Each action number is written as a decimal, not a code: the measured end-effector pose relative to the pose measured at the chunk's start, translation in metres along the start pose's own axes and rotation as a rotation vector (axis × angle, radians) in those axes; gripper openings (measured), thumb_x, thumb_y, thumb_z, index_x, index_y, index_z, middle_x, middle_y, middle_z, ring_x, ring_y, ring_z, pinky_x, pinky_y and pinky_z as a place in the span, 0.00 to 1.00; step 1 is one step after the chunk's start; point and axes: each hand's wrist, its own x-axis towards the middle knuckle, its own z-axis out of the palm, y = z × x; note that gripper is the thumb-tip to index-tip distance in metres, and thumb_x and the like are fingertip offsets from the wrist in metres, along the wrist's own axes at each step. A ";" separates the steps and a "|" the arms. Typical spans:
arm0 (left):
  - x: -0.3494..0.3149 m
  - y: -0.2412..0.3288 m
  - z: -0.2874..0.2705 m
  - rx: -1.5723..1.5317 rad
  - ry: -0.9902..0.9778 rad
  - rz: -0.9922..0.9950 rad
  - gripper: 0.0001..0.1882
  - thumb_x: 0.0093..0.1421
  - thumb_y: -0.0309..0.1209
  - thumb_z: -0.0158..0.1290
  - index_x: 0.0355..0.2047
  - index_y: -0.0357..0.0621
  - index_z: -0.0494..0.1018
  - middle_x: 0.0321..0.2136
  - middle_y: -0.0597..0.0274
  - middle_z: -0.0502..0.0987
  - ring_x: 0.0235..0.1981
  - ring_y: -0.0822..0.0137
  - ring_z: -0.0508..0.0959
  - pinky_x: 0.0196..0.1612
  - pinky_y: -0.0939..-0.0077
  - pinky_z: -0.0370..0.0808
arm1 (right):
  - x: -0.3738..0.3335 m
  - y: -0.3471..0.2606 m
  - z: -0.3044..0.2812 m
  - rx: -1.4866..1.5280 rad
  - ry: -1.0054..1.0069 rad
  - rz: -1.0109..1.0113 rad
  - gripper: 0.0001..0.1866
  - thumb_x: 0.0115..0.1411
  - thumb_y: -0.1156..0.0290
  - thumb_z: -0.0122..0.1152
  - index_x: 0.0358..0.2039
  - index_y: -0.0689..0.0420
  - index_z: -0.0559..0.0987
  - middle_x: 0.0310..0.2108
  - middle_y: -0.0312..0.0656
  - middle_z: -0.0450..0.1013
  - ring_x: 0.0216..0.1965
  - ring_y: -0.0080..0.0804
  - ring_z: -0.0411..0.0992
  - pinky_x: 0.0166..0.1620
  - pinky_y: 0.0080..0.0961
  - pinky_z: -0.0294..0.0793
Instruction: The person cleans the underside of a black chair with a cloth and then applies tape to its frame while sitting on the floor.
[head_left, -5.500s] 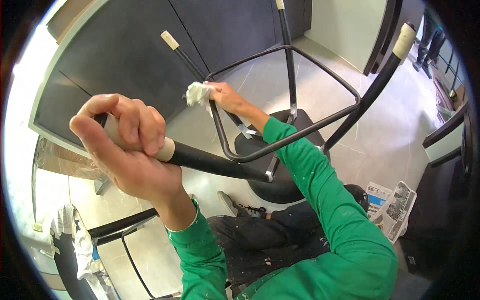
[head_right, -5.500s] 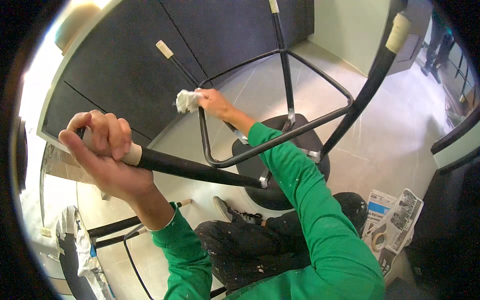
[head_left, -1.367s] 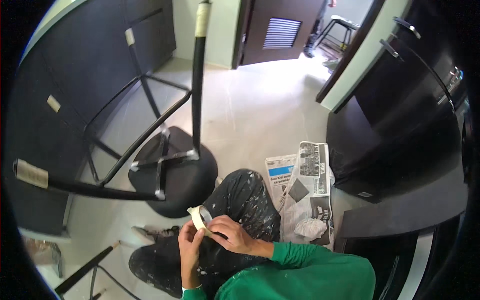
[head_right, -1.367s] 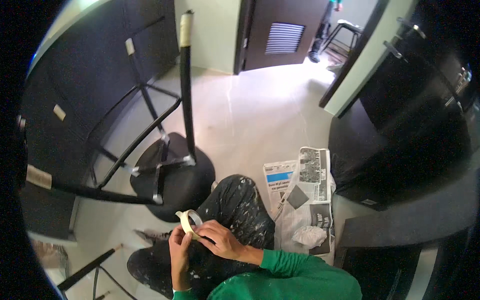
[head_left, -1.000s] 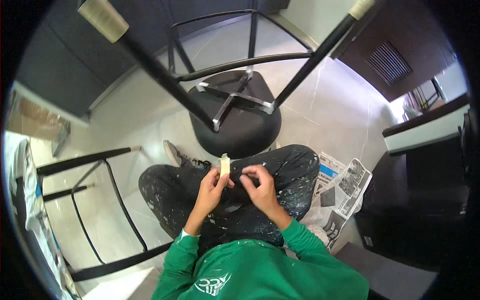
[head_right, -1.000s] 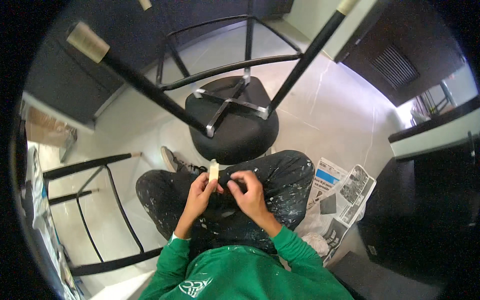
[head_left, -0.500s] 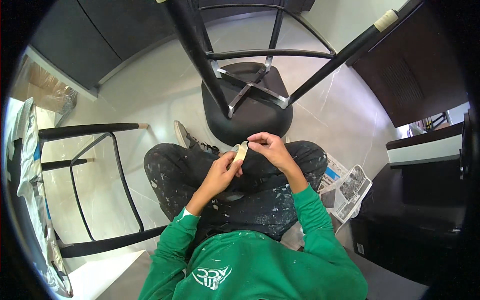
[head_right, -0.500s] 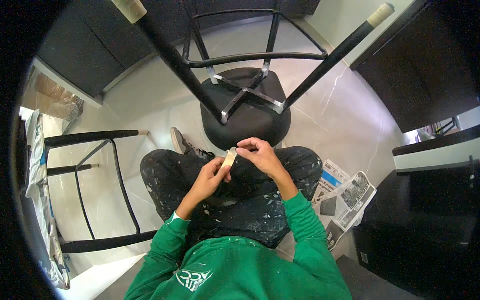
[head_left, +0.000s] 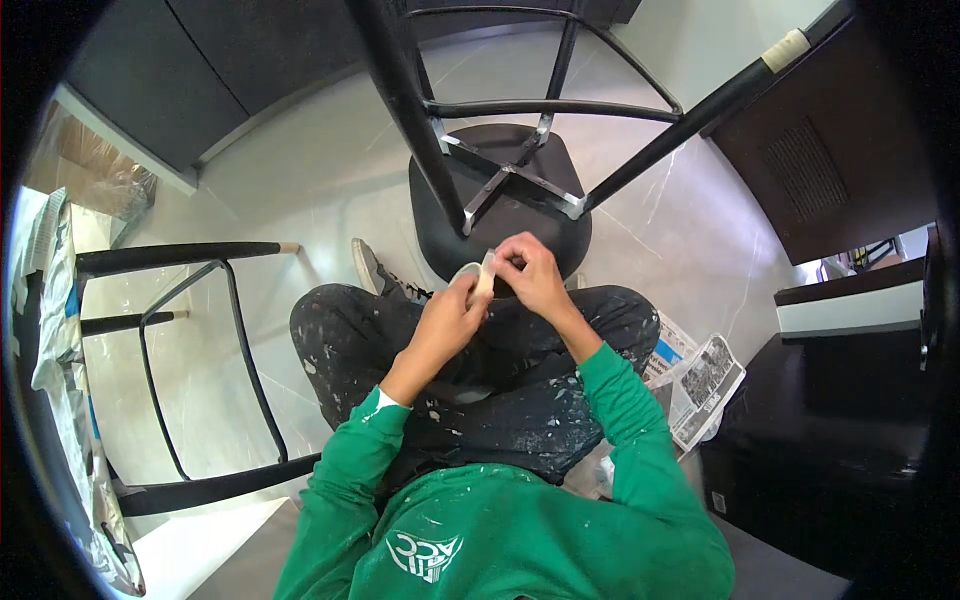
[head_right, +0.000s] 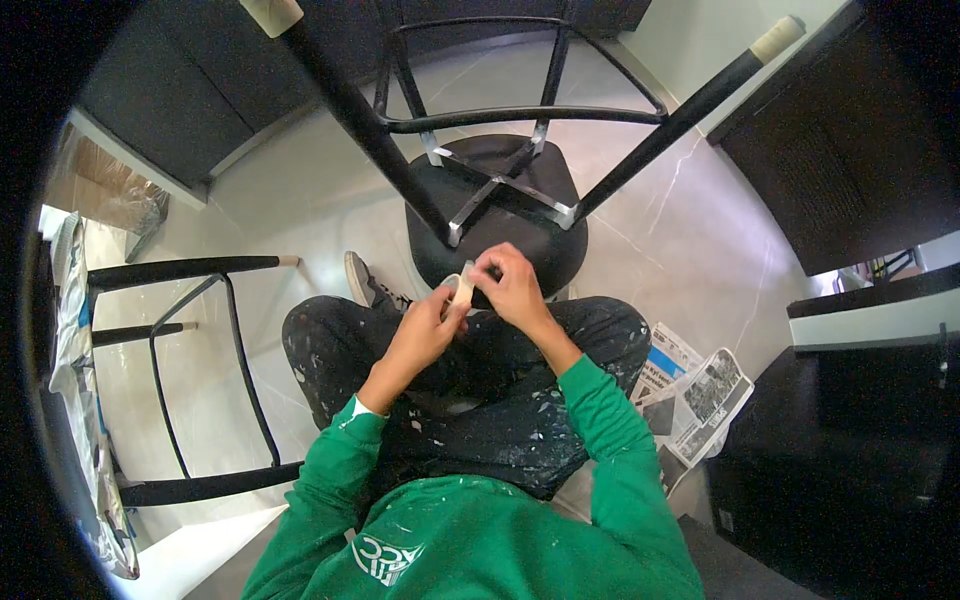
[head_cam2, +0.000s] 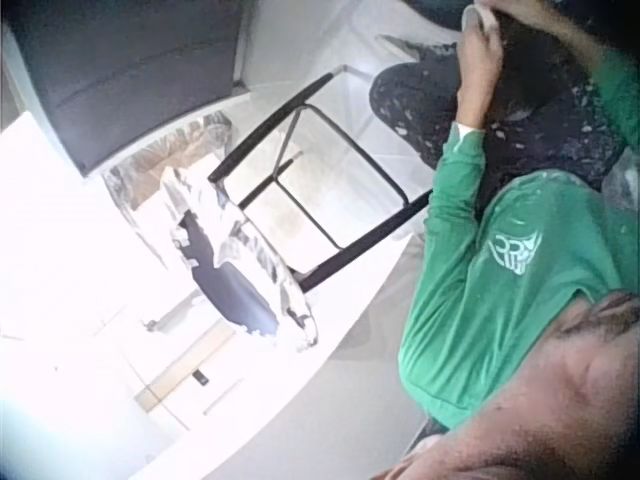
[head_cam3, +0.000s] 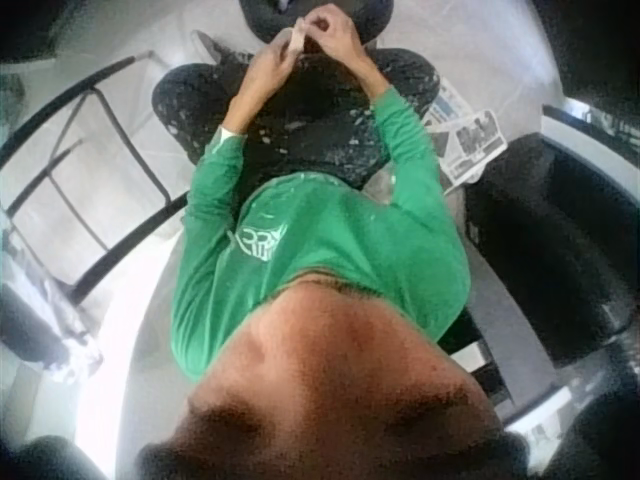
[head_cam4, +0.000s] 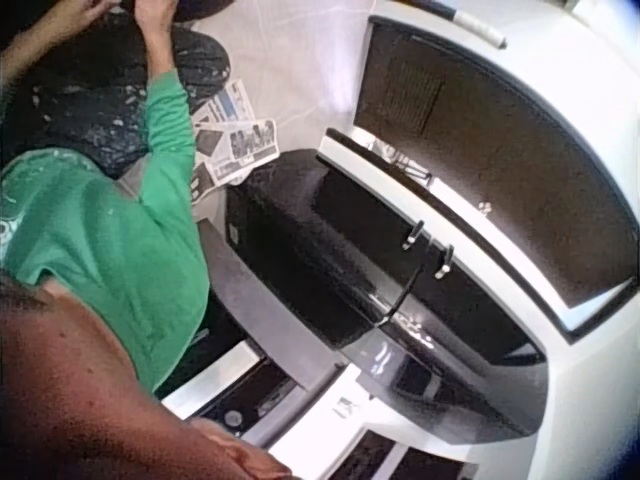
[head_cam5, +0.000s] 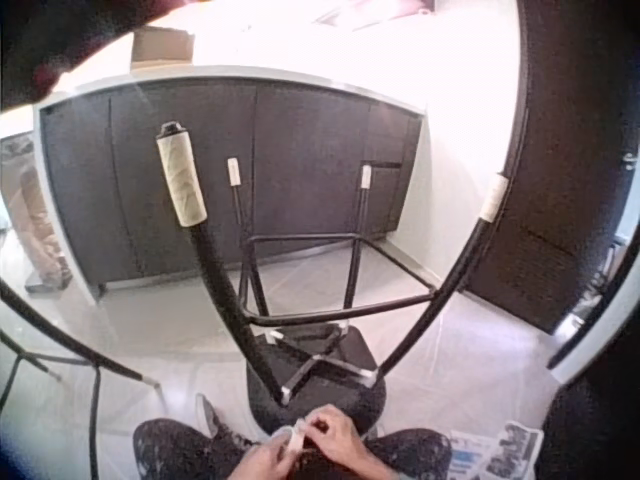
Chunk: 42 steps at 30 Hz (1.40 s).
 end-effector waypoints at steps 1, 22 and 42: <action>0.004 -0.008 0.000 0.022 -0.020 -0.066 0.19 0.67 0.43 0.52 0.42 0.36 0.72 0.22 0.57 0.79 0.26 0.64 0.82 0.31 0.66 0.76 | 0.012 0.001 0.000 -0.031 0.050 -0.014 0.07 0.58 0.71 0.67 0.30 0.61 0.80 0.33 0.39 0.76 0.33 0.23 0.74 0.36 0.23 0.74; 0.065 -0.083 -0.032 -0.240 -0.444 -0.414 0.21 0.67 0.37 0.50 0.47 0.27 0.69 0.23 0.45 0.82 0.22 0.57 0.84 0.29 0.67 0.81 | 0.126 0.108 0.002 -0.327 0.334 0.129 0.09 0.58 0.65 0.66 0.33 0.56 0.80 0.28 0.51 0.78 0.33 0.54 0.77 0.37 0.44 0.75; 0.080 -0.092 -0.036 -0.407 -0.391 -0.581 0.23 0.71 0.42 0.46 0.39 0.27 0.72 0.25 0.44 0.81 0.21 0.60 0.82 0.26 0.73 0.80 | 0.117 0.129 0.032 -0.637 0.217 0.077 0.09 0.62 0.62 0.61 0.34 0.54 0.76 0.28 0.49 0.80 0.31 0.51 0.79 0.34 0.45 0.77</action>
